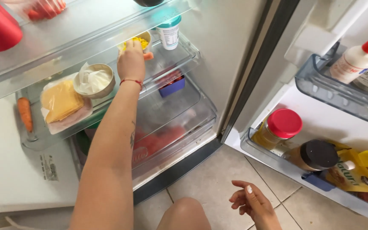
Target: The person retrieves corn and a carrot from the refrigerator and places them on the counter. They then discard food scraps into a bin, wrap a white item in a plastic bag, and store it in a container inside the fridge. Finally, they wash a plate and add shredded carrots to it.
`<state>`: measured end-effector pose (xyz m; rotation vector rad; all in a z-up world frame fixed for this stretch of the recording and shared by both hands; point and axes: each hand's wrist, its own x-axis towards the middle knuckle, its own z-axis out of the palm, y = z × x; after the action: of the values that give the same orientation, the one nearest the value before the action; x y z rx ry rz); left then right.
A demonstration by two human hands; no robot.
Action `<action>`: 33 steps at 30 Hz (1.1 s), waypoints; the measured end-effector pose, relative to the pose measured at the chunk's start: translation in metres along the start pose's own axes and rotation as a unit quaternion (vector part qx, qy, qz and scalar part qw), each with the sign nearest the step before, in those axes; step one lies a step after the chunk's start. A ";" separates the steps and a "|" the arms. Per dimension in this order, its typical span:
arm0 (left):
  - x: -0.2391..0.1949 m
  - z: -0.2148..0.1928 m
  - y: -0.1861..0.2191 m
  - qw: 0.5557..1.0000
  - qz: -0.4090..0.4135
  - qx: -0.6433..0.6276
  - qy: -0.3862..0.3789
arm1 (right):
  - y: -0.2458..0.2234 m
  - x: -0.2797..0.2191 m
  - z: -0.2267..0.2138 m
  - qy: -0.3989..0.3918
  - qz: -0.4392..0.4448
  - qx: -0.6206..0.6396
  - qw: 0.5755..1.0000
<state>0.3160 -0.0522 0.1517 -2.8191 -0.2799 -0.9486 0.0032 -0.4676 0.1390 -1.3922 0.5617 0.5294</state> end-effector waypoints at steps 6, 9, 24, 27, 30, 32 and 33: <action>-0.024 -0.093 0.045 0.986 0.072 -0.151 0.010 | 0.000 -0.003 -0.009 -0.003 -0.032 0.000 0.999; -0.102 -0.138 0.072 0.941 0.212 -0.265 -0.012 | -0.001 -0.001 -0.010 -0.005 0.001 -0.004 1.000; -0.272 -0.060 0.048 0.875 0.016 -0.325 -0.360 | 0.018 -0.017 -0.011 -0.086 -0.078 -0.120 0.986; -0.254 -0.088 0.067 0.845 -0.067 -0.345 -0.403 | 0.013 -0.022 -0.011 -0.104 -0.039 -0.131 0.985; -0.236 -0.105 0.088 0.815 -0.133 -0.340 -0.451 | 0.019 -0.020 -0.018 -0.145 -0.152 -0.167 0.963; -0.243 -0.099 0.093 0.805 -0.138 -0.374 -0.439 | 0.020 -0.014 -0.023 -0.142 -0.162 -0.191 0.958; -0.246 -0.097 0.095 0.794 -0.143 -0.408 -0.427 | 0.019 -0.013 -0.025 -0.137 -0.174 -0.215 0.951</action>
<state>0.0888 -0.1959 0.0704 -3.9269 -0.4911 0.4389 -0.0199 -0.4909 0.1307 -1.7478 -0.0374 0.5653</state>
